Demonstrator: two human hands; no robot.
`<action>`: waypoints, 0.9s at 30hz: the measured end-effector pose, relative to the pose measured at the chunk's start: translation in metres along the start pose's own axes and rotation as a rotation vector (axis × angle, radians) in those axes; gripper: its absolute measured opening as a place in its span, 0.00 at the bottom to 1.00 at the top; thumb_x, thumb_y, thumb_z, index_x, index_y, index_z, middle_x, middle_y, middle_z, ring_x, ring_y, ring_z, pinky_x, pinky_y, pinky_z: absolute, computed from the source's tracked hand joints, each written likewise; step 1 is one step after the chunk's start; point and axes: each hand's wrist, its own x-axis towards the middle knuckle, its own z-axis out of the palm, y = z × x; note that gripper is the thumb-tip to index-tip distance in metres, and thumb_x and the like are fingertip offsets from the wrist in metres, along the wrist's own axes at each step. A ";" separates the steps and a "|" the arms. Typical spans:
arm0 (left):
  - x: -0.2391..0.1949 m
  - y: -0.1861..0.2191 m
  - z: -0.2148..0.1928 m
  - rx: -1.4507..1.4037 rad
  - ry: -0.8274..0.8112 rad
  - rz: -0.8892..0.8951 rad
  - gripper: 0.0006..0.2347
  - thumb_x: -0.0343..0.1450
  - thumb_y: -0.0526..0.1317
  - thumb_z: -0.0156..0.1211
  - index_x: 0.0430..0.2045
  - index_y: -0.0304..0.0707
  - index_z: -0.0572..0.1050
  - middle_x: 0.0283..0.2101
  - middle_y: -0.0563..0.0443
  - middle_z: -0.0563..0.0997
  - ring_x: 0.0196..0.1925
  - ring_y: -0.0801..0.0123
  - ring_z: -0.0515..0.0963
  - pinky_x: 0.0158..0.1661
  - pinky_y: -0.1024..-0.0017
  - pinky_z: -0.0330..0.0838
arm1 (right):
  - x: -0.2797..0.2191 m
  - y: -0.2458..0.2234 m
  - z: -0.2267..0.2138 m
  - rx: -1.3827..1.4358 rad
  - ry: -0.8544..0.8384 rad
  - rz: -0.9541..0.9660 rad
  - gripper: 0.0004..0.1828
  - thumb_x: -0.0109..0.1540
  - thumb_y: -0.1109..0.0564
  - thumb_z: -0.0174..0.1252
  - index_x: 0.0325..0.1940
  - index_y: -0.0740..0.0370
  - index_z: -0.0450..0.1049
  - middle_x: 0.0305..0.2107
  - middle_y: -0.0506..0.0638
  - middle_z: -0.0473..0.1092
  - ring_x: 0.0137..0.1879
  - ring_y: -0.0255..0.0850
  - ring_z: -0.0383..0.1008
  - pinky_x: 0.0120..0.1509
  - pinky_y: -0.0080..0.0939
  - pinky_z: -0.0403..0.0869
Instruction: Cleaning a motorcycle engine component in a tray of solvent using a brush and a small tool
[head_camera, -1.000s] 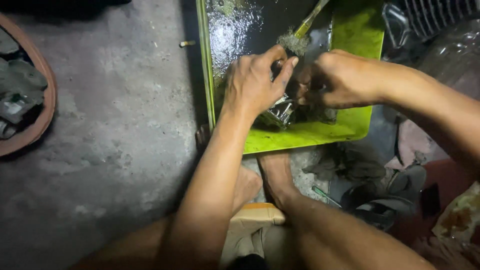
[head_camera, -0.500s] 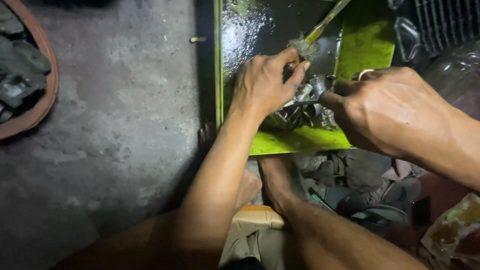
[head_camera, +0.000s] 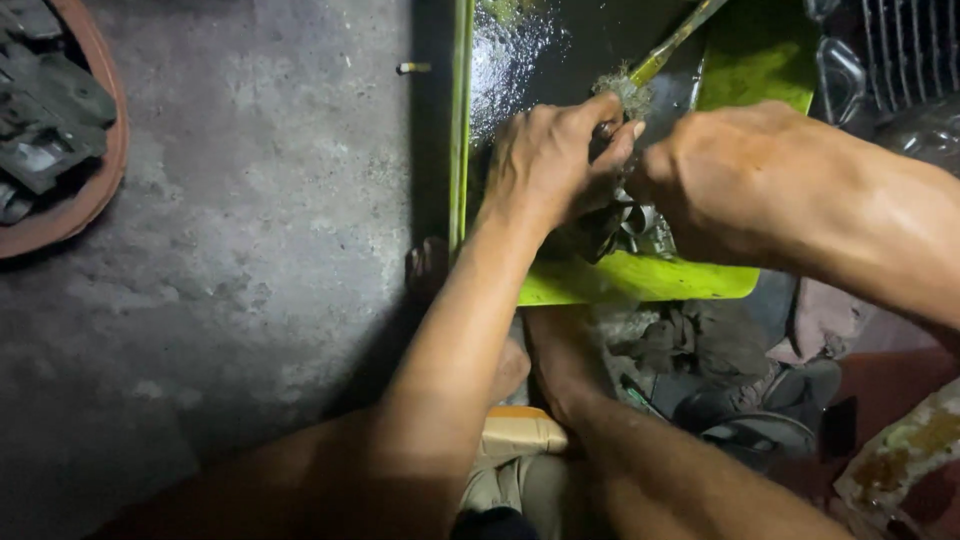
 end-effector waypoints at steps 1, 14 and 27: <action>-0.001 0.001 0.000 -0.002 0.000 0.003 0.11 0.72 0.54 0.54 0.34 0.51 0.73 0.20 0.40 0.81 0.24 0.38 0.81 0.24 0.47 0.69 | -0.002 -0.006 -0.003 0.001 -0.001 0.004 0.12 0.61 0.49 0.47 0.31 0.46 0.77 0.26 0.47 0.78 0.36 0.48 0.80 0.42 0.49 0.79; -0.008 0.000 -0.006 -0.155 -0.001 -0.015 0.09 0.71 0.51 0.54 0.32 0.51 0.77 0.29 0.43 0.86 0.34 0.42 0.86 0.38 0.47 0.78 | -0.046 -0.052 0.165 -0.149 0.796 0.115 0.19 0.61 0.53 0.54 0.55 0.38 0.76 0.40 0.43 0.77 0.27 0.37 0.80 0.27 0.41 0.77; -0.005 0.002 -0.012 0.016 -0.041 0.000 0.21 0.67 0.19 0.51 0.41 0.53 0.77 0.27 0.38 0.84 0.27 0.44 0.84 0.26 0.51 0.71 | -0.006 -0.013 -0.051 -0.027 -0.168 -0.005 0.19 0.68 0.53 0.45 0.63 0.44 0.70 0.45 0.52 0.81 0.47 0.55 0.85 0.47 0.55 0.83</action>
